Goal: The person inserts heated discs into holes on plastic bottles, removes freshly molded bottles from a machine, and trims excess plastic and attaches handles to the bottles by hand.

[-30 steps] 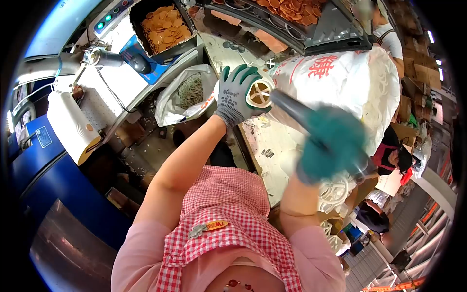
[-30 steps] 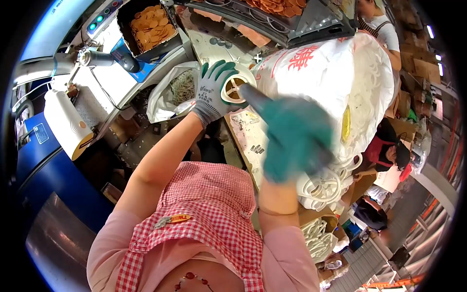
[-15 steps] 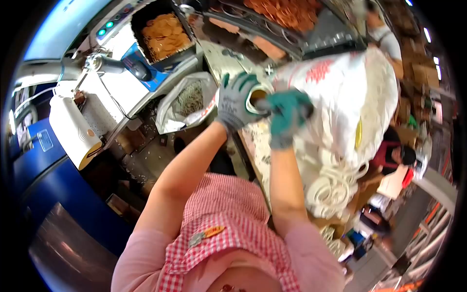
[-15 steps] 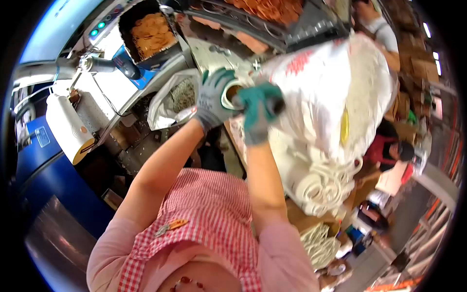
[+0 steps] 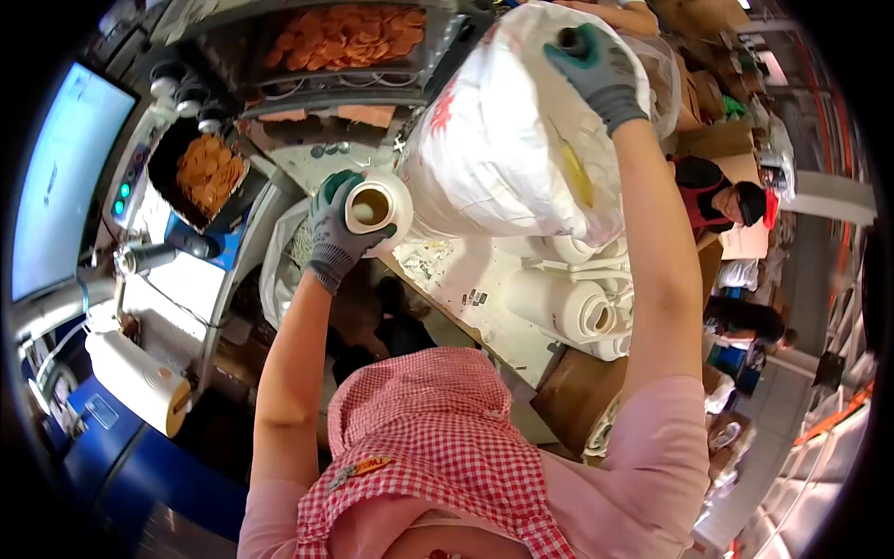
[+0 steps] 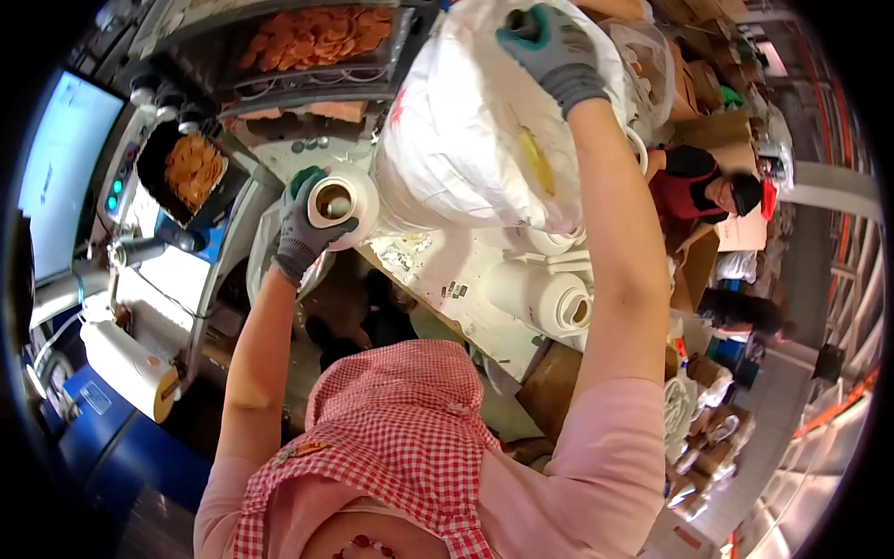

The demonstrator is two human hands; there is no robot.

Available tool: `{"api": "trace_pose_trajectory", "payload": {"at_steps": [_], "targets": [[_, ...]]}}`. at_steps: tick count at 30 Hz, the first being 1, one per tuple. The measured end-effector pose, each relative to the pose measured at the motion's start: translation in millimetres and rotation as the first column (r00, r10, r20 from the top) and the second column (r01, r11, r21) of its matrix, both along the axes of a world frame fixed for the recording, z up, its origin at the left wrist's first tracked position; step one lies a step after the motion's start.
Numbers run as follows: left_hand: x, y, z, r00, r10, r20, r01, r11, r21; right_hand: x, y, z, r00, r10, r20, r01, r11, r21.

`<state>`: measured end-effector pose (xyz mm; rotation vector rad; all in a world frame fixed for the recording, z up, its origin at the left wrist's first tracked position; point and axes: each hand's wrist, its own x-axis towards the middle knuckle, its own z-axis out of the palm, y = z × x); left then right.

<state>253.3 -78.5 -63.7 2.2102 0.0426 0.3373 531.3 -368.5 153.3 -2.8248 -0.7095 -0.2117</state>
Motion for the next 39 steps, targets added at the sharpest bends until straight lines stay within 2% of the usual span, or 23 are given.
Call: {"api": "trace_pose_trajectory", "payload": {"at_steps": [2,3,4,5,6,8,9,11,12,14,16,17,18,20,21,22,24,26,28,30,34,36,39], "targets": [[-7,0,25,0.999,0.038,0.006,-0.038,0.999,-0.028,-15,-11,-4,0.902,0.153,0.404,-0.131,0.988,-0.082],[-15,-2,41,0.996,0.084,0.017,-0.082,0.989,-0.123,-21,-20,-3,0.877,0.124,0.465,-0.135,0.991,-0.008],[-26,0,53,0.989,0.141,0.035,-0.139,0.989,-0.054,-27,-31,-3,0.848,0.092,0.521,-0.146,0.987,0.064],[-40,-1,69,0.976,0.19,0.106,-0.17,0.971,-0.17,-50,-40,6,0.905,-0.01,0.426,-0.058,0.987,0.147],[-59,0,102,0.972,0.234,0.023,-0.222,0.945,-0.241,-70,-49,14,0.94,-0.105,0.323,0.033,0.975,0.221],[-94,3,122,0.92,0.328,0.215,-0.263,0.923,-0.281,-94,-79,21,0.974,-0.178,0.142,0.164,0.981,0.108],[-113,-1,141,0.904,0.403,0.141,-0.317,0.855,-0.41,-99,-88,15,0.972,-0.182,0.147,0.166,0.979,0.12],[-147,10,168,0.91,0.349,0.222,-0.293,0.923,-0.25,-107,-102,-8,0.954,-0.185,-0.238,0.247,0.932,0.267],[-160,14,186,0.932,0.31,0.188,-0.289,0.948,-0.134,-106,-106,-18,0.953,-0.17,-0.251,0.239,0.93,0.279],[-181,19,199,0.954,0.299,-0.039,-0.299,0.924,-0.24,-101,-102,-48,0.966,-0.239,0.099,0.25,0.962,-0.111],[-186,12,193,0.935,0.296,-0.195,-0.346,0.883,-0.317,-97,-109,-31,0.994,-0.081,-0.073,0.093,0.981,0.169],[-185,10,184,0.919,0.29,-0.267,-0.347,0.917,-0.198,-90,-116,-34,0.976,-0.104,-0.194,0.149,0.96,0.238],[-184,8,175,0.897,0.279,-0.344,-0.325,0.942,-0.085,-101,-106,-14,0.878,-0.09,-0.47,0.292,0.879,0.377],[-173,1,157,0.921,0.246,-0.301,-0.255,0.967,0.011,-146,-57,26,0.91,0.029,-0.413,0.226,0.8,0.555],[-170,-2,153,0.97,0.175,-0.17,-0.135,0.965,0.224,-166,-33,20,0.881,0.17,-0.441,0.202,0.708,0.677],[-166,-12,154,0.962,0.172,-0.21,-0.122,0.965,0.231,-186,-10,11,0.837,0.315,-0.448,0.191,0.599,0.778],[-160,-34,152,0.966,0.168,-0.196,-0.159,0.985,0.059,-239,35,-19,0.792,0.424,-0.439,-0.12,0.814,0.569],[-159,-50,159,0.997,0.044,-0.067,-0.04,0.998,0.049,-293,64,-48,0.761,0.609,-0.224,-0.523,0.78,0.343],[-160,-58,161,0.995,-0.07,-0.078,0.082,0.984,0.161,-322,78,-59,0.752,0.644,-0.144,-0.583,0.751,0.31],[-173,-41,152,0.977,-0.1,-0.188,0.15,0.95,0.275,-338,73,-67,0.794,0.582,-0.176,-0.512,0.796,0.323],[-195,-29,153,0.97,-0.187,-0.152,0.219,0.948,0.23,-381,75,-75,0.828,0.541,-0.15,-0.437,0.788,0.433],[-210,-25,147,0.969,-0.233,-0.079,0.245,0.945,0.219,-398,77,-74,0.775,0.621,-0.121,-0.503,0.721,0.477],[-245,-13,143,0.953,-0.27,-0.14,0.294,0.936,0.193,-433,75,-75,0.744,0.659,-0.11,-0.571,0.713,0.407]]}}
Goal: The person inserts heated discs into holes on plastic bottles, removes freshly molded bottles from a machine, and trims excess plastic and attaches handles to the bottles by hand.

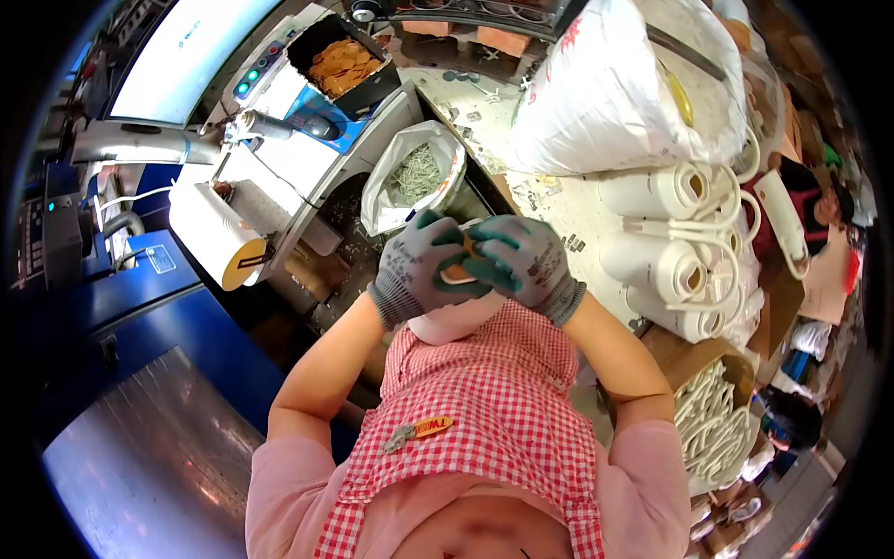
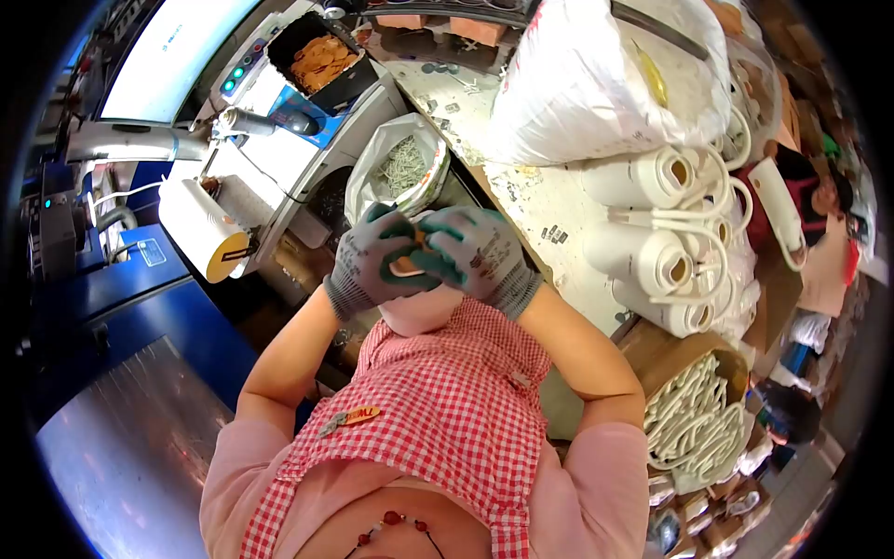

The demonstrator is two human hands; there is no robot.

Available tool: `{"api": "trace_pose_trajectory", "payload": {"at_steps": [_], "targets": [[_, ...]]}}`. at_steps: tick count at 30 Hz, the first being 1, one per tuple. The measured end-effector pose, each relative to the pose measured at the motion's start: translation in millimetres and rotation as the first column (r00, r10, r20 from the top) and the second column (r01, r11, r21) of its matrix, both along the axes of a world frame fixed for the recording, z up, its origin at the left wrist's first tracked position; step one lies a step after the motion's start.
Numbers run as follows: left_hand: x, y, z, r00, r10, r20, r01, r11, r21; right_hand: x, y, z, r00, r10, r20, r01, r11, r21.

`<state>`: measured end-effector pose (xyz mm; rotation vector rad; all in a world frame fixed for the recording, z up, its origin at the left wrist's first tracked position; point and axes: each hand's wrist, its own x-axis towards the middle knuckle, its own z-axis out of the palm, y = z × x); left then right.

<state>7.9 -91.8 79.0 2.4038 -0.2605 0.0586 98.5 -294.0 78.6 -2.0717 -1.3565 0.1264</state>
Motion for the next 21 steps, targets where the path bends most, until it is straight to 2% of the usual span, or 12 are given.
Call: {"api": "trace_pose_trajectory", "payload": {"at_steps": [2,4,5,9,10,12,13,15,16,17,19,21], "targets": [[-21,11,-2,1.0,0.011,0.024,-0.01,1.0,-0.021,-21,3,-2,0.993,0.111,-0.047,-0.114,0.991,-0.064],[-37,13,-3,0.997,0.04,0.067,-0.035,0.996,-0.077,-50,4,-23,0.995,0.084,-0.061,-0.091,0.988,-0.121],[-42,9,-5,0.995,0.037,0.091,-0.026,0.992,-0.126,-67,3,-29,0.999,-0.007,0.04,0.006,0.999,0.046],[-60,10,-28,0.987,-0.141,0.082,0.143,0.989,-0.025,-80,-4,-1,0.984,-0.087,0.155,0.079,0.995,0.057],[-57,4,-16,0.942,-0.285,0.177,0.268,0.957,0.113,-85,-5,1,0.995,-0.083,0.052,0.085,0.996,-0.037],[-52,-6,-3,0.925,-0.332,0.185,0.306,0.939,0.158,-93,-4,-2,0.994,-0.088,-0.06,0.077,0.983,-0.169],[-49,-15,16,0.908,-0.378,0.181,0.34,0.917,0.21,-98,-10,-5,0.993,-0.108,-0.05,0.098,0.981,-0.167],[-46,-19,-3,0.893,-0.388,0.228,0.333,0.911,0.245,-110,-22,-12,0.971,-0.232,0.059,0.236,0.968,-0.083],[-46,-20,-7,0.886,-0.383,0.261,0.313,0.91,0.273,-117,-32,-5,0.96,-0.251,0.128,0.267,0.955,-0.133],[-46,-33,3,0.887,-0.391,0.245,0.318,0.903,0.29,-123,-42,-7,0.96,-0.256,0.114,0.268,0.957,-0.114],[-50,-66,23,0.945,-0.327,-0.003,0.31,0.893,0.325,-132,-61,-19,0.934,-0.312,0.176,0.327,0.943,-0.062],[-44,-96,31,0.922,-0.351,-0.164,0.387,0.851,0.355,-137,-95,-8,0.931,-0.296,0.213,0.26,0.948,0.182]]}}
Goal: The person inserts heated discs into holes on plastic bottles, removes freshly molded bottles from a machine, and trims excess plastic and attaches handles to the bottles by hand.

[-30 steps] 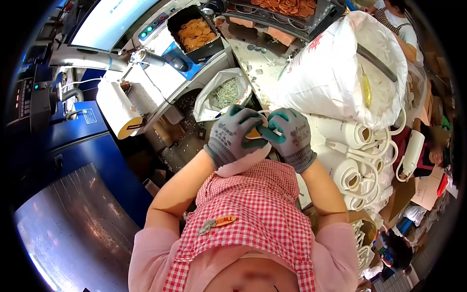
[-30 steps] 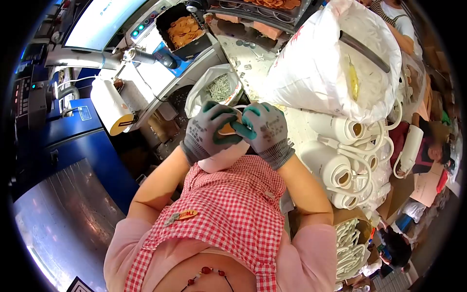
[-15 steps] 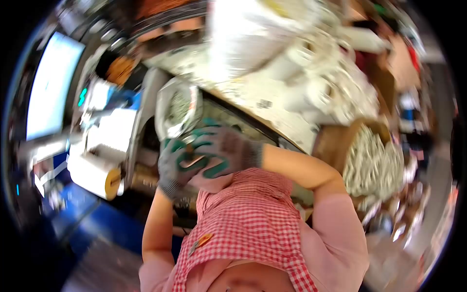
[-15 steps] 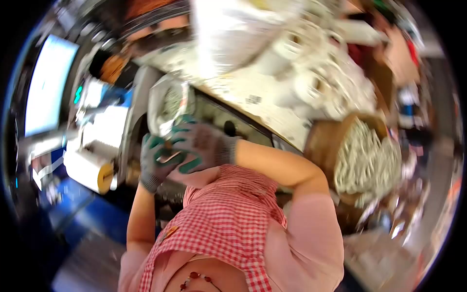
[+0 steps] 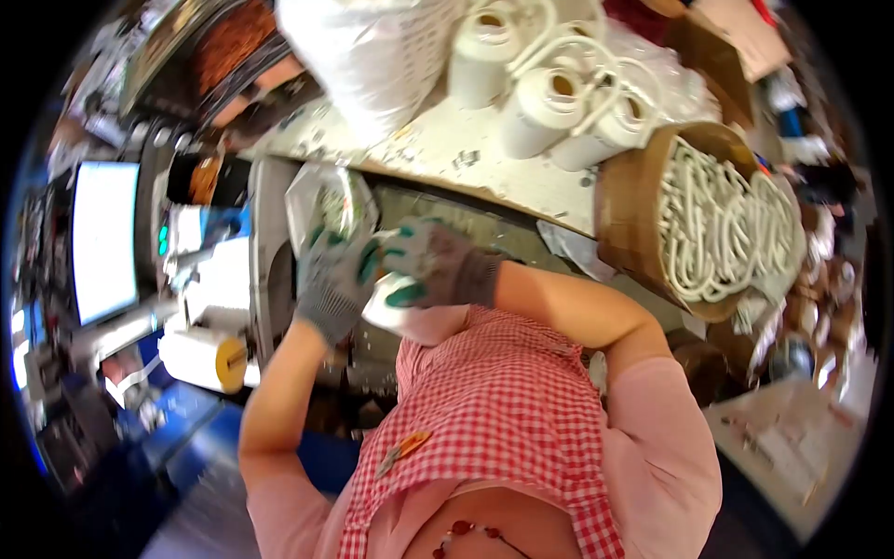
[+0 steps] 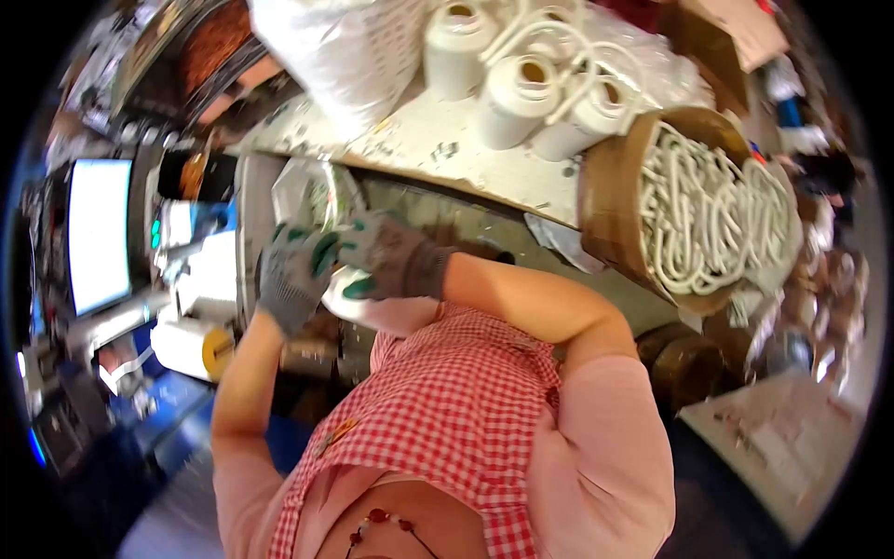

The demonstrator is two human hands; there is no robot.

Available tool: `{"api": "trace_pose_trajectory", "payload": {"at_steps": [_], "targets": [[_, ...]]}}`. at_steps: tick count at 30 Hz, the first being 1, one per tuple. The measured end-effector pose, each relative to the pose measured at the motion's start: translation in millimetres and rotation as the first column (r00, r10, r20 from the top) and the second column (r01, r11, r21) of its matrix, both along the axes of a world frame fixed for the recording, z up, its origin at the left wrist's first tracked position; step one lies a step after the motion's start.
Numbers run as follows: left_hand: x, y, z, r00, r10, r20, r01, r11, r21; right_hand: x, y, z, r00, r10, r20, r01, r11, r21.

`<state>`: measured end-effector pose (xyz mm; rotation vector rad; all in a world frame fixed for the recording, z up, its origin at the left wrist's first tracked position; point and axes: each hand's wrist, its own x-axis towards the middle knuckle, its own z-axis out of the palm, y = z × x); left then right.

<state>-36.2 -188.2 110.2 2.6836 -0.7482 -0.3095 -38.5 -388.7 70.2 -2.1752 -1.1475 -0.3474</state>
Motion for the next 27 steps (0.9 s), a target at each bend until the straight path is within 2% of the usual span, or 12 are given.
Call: {"api": "trace_pose_trajectory", "payload": {"at_steps": [2,4,5,9,11,15,18,19,20,22,24,27], "targets": [[6,-54,33,0.995,-0.078,-0.063,0.095,0.933,0.348,-16,-24,-21,0.999,-0.02,-0.046,0.02,1.0,0.003],[7,-97,36,0.979,-0.184,-0.087,0.203,0.833,0.514,-20,-63,38,0.964,-0.014,-0.265,-0.083,0.933,-0.351],[4,-114,41,0.977,-0.211,-0.004,0.181,0.829,0.529,-26,-75,25,0.969,-0.021,-0.248,-0.046,0.964,-0.261],[-5,-169,26,0.928,-0.322,0.187,0.222,0.882,0.416,-62,-128,-8,0.967,-0.195,-0.161,0.156,0.961,-0.226],[-3,-185,26,0.946,-0.277,-0.168,0.318,0.894,0.316,-72,-154,8,0.965,-0.204,-0.162,0.177,0.971,-0.163],[4,-226,26,0.91,-0.166,-0.38,0.255,0.947,0.197,-83,-196,13,0.952,-0.302,-0.047,0.293,0.946,-0.142],[-9,-237,36,0.923,-0.377,0.074,0.342,0.895,0.288,-89,-211,30,0.936,-0.259,-0.239,0.186,0.94,-0.287],[-4,-252,58,0.942,-0.181,-0.281,0.254,0.934,0.25,-89,-213,31,0.945,-0.249,-0.21,0.179,0.936,-0.304],[-8,-245,51,0.954,-0.197,-0.225,0.254,0.932,0.26,-86,-207,32,0.954,-0.201,-0.222,0.101,0.914,-0.393],[-15,-236,50,0.952,-0.244,-0.183,0.287,0.919,0.27,-93,-201,13,0.916,-0.063,-0.395,0.057,0.998,-0.025],[-7,-234,60,0.941,-0.142,-0.307,0.257,0.892,0.373,-96,-180,32,0.967,-0.203,-0.153,0.2,0.979,-0.033],[-17,-196,54,0.952,-0.071,-0.298,0.182,0.913,0.364,-93,-151,14,0.975,-0.126,-0.18,0.143,0.986,0.084]]}}
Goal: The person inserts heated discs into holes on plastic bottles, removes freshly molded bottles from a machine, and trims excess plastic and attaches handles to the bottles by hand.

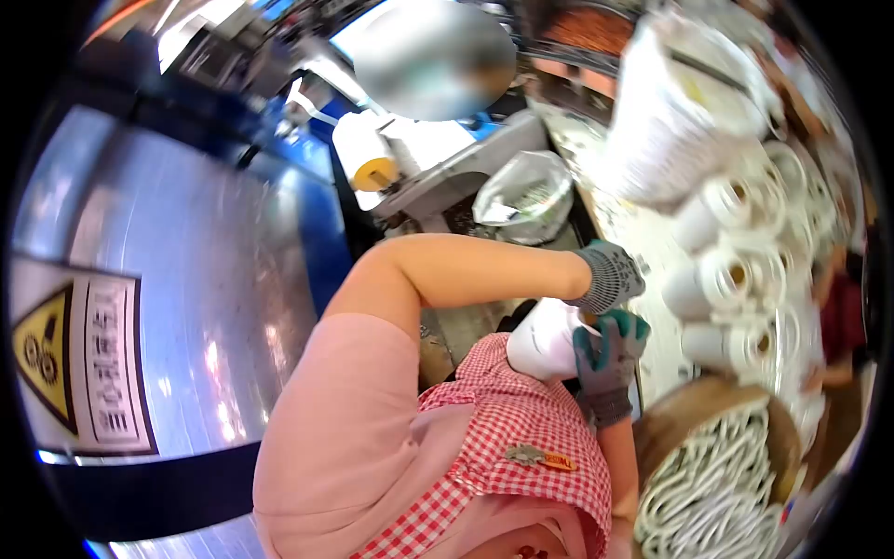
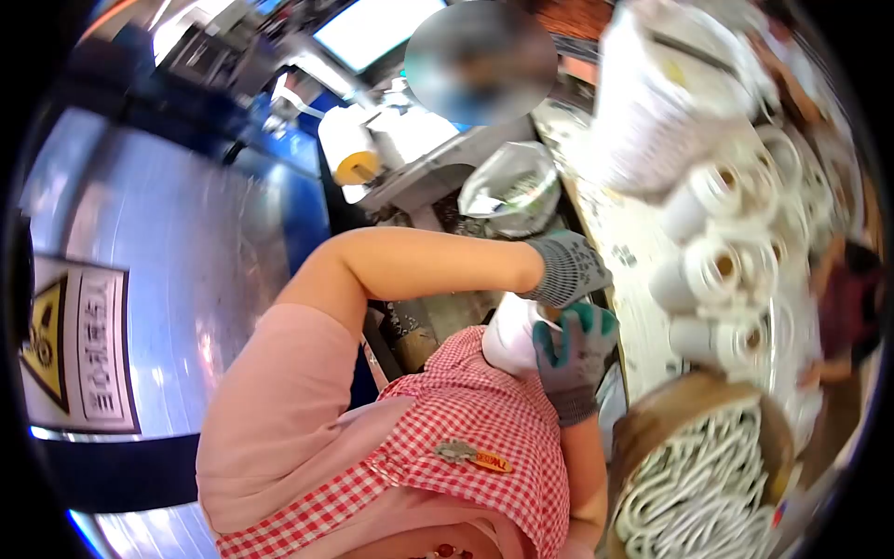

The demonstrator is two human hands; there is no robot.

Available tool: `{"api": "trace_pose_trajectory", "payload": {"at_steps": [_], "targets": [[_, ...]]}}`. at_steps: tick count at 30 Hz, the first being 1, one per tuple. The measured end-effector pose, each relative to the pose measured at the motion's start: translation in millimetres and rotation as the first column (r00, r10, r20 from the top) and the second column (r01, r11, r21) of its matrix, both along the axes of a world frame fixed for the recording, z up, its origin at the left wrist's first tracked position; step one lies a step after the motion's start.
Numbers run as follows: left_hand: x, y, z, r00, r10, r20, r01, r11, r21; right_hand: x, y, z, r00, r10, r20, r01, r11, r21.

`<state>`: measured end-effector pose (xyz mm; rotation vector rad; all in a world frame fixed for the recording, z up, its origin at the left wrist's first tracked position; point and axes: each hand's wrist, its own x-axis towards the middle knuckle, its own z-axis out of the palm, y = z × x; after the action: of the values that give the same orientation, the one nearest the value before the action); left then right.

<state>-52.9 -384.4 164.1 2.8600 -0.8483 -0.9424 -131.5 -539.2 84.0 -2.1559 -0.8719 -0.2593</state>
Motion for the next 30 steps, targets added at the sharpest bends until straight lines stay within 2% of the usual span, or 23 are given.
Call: {"api": "trace_pose_trajectory", "payload": {"at_steps": [1,2,3,4,5,6,7,8,10,11,12,13,15,16,17,19,20,22,24,25,27,29,30], "targets": [[2,19,-20,0.989,0.145,0.041,-0.139,0.982,-0.127,6,11,-1,0.999,0.012,0.031,-0.012,1.0,0.011],[1,53,-32,0.962,0.272,0.021,-0.24,0.88,-0.411,12,22,6,0.998,0.066,0.014,-0.066,0.996,0.058],[7,100,-46,0.931,0.362,-0.044,-0.298,0.685,-0.665,21,35,10,0.994,0.104,-0.022,-0.101,0.991,0.091],[3,151,-57,0.768,0.635,-0.087,-0.481,0.482,-0.732,28,43,8,0.988,0.153,0.031,-0.156,0.97,0.188],[-12,207,-46,0.572,0.809,-0.138,-0.583,0.283,-0.761,23,50,9,0.983,0.164,0.082,-0.18,0.948,0.262],[-35,271,-30,0.363,0.917,-0.163,-0.598,0.095,-0.796,15,56,21,0.993,0.116,0.028,-0.119,0.945,0.304],[-58,344,-17,0.163,0.971,-0.174,-0.55,-0.056,-0.833,11,58,29,0.965,0.224,0.138,-0.261,0.885,0.386],[-89,419,-7,-0.01,0.982,-0.189,-0.468,-0.172,-0.867,0,51,28,0.96,0.271,0.074,-0.281,0.916,0.286],[-154,583,25,-0.29,0.931,-0.221,-0.278,-0.303,-0.912,-7,59,31,0.911,0.373,0.176,-0.406,0.887,0.222],[-187,660,45,-0.401,0.878,-0.262,-0.178,-0.355,-0.918,0,75,38,0.832,0.437,0.342,-0.523,0.824,0.22],[-218,727,65,-0.483,0.818,-0.313,-0.081,-0.398,-0.914,1,89,42,0.809,0.433,0.398,-0.536,0.821,0.197],[-246,786,81,-0.527,0.764,-0.372,-0.006,-0.441,-0.897,-1,97,43,0.826,0.416,0.381,-0.51,0.839,0.19],[-291,865,96,-0.533,0.696,-0.481,0.099,-0.513,-0.852,-1,112,50,0.881,0.437,0.178,-0.469,0.853,0.226],[-294,870,92,-0.463,0.694,-0.551,0.114,-0.569,-0.814,2,119,54,0.886,0.453,0.102,-0.464,0.851,0.247],[-303,885,82,-0.469,0.724,-0.505,0.12,-0.514,-0.849,4,122,59,0.893,0.439,0.094,-0.448,0.861,0.24],[-288,832,90,-0.628,0.696,-0.348,-0.048,-0.481,-0.876,4,125,62,0.878,0.479,-0.009,-0.466,0.857,0.22],[-292,820,83,-0.666,0.693,-0.274,-0.083,-0.435,-0.897,10,127,56,0.824,0.543,0.162,-0.565,0.807,0.172],[-271,785,37,-0.652,0.74,-0.164,-0.175,-0.357,-0.918,14,129,54,0.857,0.497,0.132,-0.515,0.829,0.219],[-236,724,-41,-0.588,0.808,-0.038,-0.327,-0.28,-0.902,11,113,61,0.909,0.41,0.072,-0.414,0.874,0.255],[-214,681,-81,-0.536,0.844,0.013,-0.418,-0.251,-0.873,11,105,61,0.936,0.348,0.052,-0.349,0.903,0.25],[-164,577,-154,-0.343,0.936,0.081,-0.607,-0.155,-0.78,1,89,53,0.994,0.108,-0.015,-0.094,0.917,0.389],[-106,456,-202,-0.046,0.995,0.083,-0.731,0.023,-0.682,-12,64,52,0.996,-0.071,-0.046,0.084,0.9,0.428],[-77,392,-218,0.133,0.989,0.058,-0.739,0.139,-0.659,-19,48,54,0.983,-0.161,-0.089,0.183,0.865,0.467]]}}
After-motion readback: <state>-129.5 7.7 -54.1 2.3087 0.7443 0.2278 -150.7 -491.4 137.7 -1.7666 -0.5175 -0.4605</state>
